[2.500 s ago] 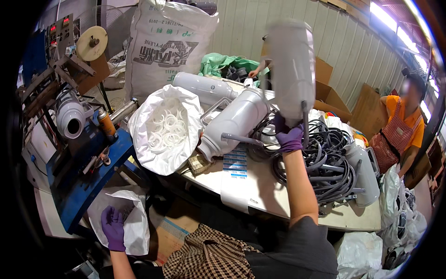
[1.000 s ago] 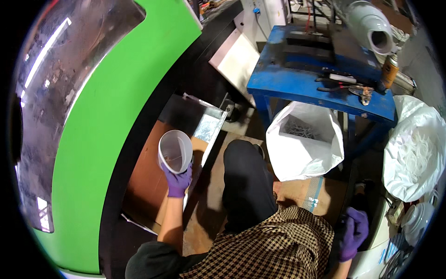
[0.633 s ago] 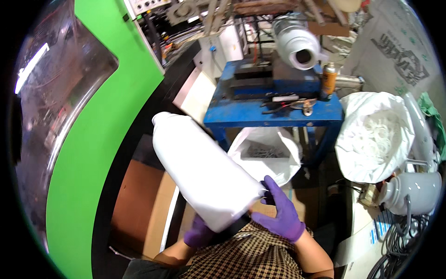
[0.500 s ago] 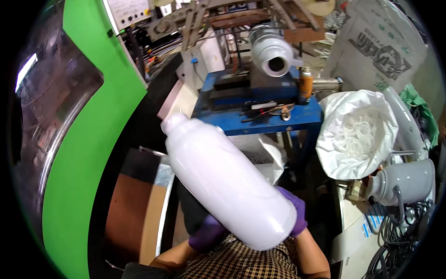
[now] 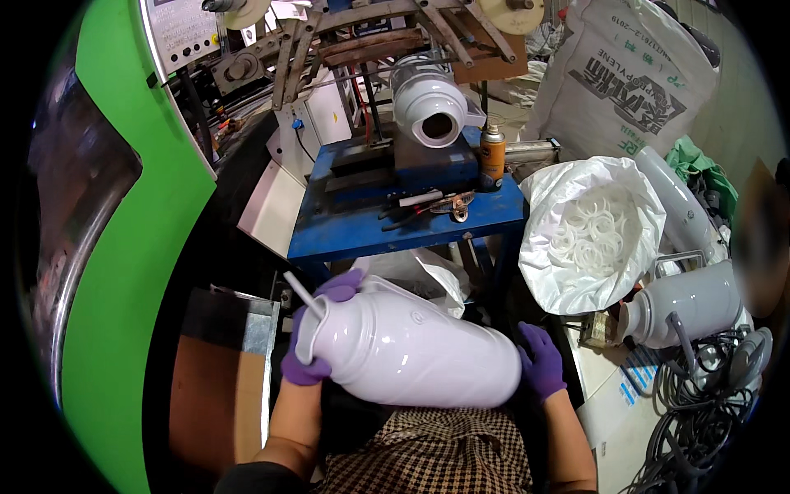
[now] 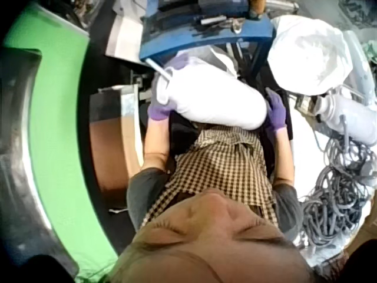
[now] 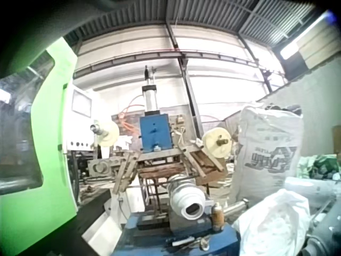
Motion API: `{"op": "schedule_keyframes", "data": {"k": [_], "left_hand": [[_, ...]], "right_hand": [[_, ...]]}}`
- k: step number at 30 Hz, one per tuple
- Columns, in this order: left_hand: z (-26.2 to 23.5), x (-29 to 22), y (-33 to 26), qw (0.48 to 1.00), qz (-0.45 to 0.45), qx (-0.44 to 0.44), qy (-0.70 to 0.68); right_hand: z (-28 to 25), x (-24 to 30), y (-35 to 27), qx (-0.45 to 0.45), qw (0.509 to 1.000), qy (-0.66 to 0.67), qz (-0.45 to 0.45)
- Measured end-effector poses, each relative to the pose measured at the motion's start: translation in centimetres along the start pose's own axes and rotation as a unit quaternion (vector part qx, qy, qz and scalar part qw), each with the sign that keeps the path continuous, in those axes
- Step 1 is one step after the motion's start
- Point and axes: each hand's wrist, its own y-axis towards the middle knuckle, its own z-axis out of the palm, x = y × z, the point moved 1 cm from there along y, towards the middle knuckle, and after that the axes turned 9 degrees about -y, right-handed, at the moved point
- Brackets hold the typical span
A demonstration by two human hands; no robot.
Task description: The person assembles white electric kettles by inserting a grey handle into the kettle body, then placing the completed unit into a cardboard box. The person repeats this process for multiple kettles.
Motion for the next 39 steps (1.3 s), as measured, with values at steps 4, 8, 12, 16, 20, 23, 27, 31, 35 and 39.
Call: {"op": "schedule_keyframes", "data": {"k": [4,8,12,16,20,23,27,31,35,39], "left_hand": [[1.8,-3.3,0.4,0.942,0.079,0.039,0.325],[3.3,2.2,0.4,0.889,0.096,0.036,0.446],[2.6,7.3,-1.5,0.874,0.108,0.015,0.473],[4.2,9.4,-2.9,0.894,0.098,0.027,0.437],[4.5,11.4,-3.4,0.867,0.117,0.044,0.481],[4.2,12.0,-2.7,0.87,0.097,0.047,0.481],[4.3,12.9,-2.2,0.859,0.104,0.055,0.498],[4.8,12.0,-1.1,0.87,0.095,0.019,0.483],[6.5,13.5,-2.0,0.843,0.154,0.096,0.506],[6.6,14.3,-2.4,0.867,0.137,0.064,0.474]], "right_hand": [[0.3,3.3,-0.5,-0.068,0.994,0.053,-0.066],[0.0,13.0,0.1,-0.057,0.957,0.059,-0.277],[2.0,17.8,1.1,0.038,0.955,-0.045,-0.29],[6.1,16.0,0.4,0.125,0.95,-0.162,-0.235],[9.9,12.5,-0.1,0.187,0.947,-0.17,-0.199],[8.7,14.0,1.1,0.171,0.964,-0.113,-0.169],[6.9,13.7,1.2,0.166,0.972,0.029,-0.163],[5.4,17.3,0.7,0.147,0.947,-0.269,-0.099],[7.8,13.0,0.7,0.259,0.96,-0.096,-0.048],[7.4,12.7,2.0,0.367,0.928,0.05,-0.034]]}}
